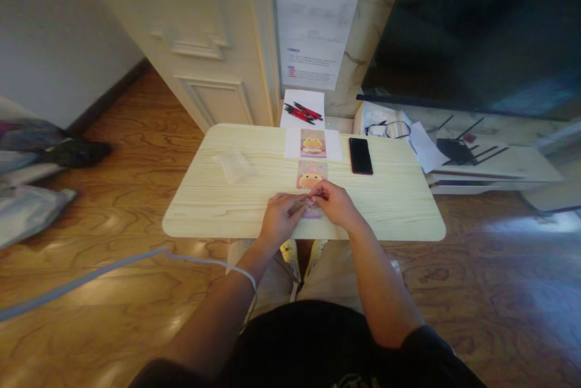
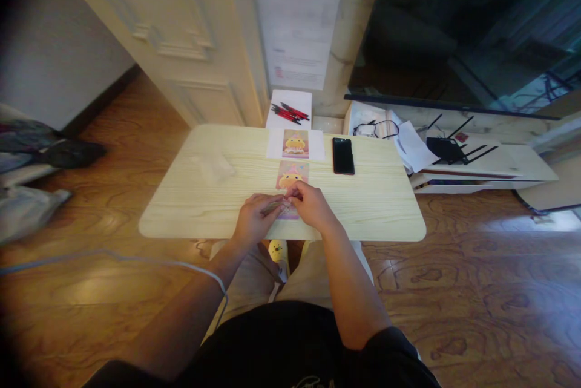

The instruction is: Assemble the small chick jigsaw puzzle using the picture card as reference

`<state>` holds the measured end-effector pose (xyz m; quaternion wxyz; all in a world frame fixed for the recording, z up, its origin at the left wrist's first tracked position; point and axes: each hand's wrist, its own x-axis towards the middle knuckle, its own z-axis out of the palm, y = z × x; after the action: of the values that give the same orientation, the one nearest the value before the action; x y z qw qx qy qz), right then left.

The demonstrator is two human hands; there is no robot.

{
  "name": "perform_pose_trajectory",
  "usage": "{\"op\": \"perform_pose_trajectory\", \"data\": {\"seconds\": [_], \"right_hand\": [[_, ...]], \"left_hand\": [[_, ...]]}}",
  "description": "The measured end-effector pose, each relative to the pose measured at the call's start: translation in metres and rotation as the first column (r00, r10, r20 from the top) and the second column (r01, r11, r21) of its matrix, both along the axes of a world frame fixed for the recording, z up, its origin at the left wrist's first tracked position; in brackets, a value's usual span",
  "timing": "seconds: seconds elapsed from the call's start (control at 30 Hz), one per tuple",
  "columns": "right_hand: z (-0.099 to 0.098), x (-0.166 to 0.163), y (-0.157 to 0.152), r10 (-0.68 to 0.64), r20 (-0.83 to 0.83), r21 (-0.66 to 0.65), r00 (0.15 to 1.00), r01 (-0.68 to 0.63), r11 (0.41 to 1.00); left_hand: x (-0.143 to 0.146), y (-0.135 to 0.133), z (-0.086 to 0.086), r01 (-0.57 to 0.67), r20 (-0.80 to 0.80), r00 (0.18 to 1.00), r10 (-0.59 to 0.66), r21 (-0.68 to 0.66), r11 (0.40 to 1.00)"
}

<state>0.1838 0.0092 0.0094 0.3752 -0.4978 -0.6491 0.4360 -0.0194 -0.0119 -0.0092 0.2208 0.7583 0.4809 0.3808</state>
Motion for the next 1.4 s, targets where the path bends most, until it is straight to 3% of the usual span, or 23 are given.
{"op": "perform_pose_trajectory", "data": {"seconds": [0.17, 0.43, 0.7, 0.83, 0.97, 1.07, 1.4], "right_hand": [[-0.003, -0.001, 0.005, 0.003, -0.028, 0.045, 1.000, -0.001, 0.999], [0.009, -0.020, 0.027, -0.055, 0.233, 0.246, 0.971, -0.004, 0.969], [0.007, -0.010, 0.030, -0.085, 0.272, 0.233, 0.959, 0.020, 0.972], [0.006, -0.005, 0.032, -0.013, 0.349, 0.275, 0.937, -0.089, 0.957], [0.004, -0.006, 0.034, 0.077, 0.540, 0.264, 0.838, -0.255, 0.930], [0.006, -0.008, 0.033, 0.091, 0.607, 0.251, 0.789, -0.300, 0.920], [0.012, -0.004, 0.020, -0.013, 0.597, 0.203, 0.802, -0.135, 0.970]], "left_hand": [[-0.002, 0.009, 0.003, 0.014, -0.058, 0.998, -0.016, -0.030, 0.999], [-0.015, 0.029, 0.008, -0.051, -0.202, 0.979, 0.035, -0.075, 0.996], [-0.018, 0.032, 0.005, -0.109, -0.213, 0.972, 0.094, -0.058, 0.992], [-0.017, 0.030, 0.003, -0.119, -0.244, 0.964, 0.102, -0.056, 0.991], [-0.016, 0.028, 0.001, -0.130, -0.257, 0.959, 0.116, -0.035, 0.991], [-0.016, 0.027, 0.001, -0.130, -0.253, 0.960, 0.118, -0.029, 0.991], [-0.016, 0.025, 0.002, -0.112, -0.268, 0.958, 0.099, -0.035, 0.993]]}}
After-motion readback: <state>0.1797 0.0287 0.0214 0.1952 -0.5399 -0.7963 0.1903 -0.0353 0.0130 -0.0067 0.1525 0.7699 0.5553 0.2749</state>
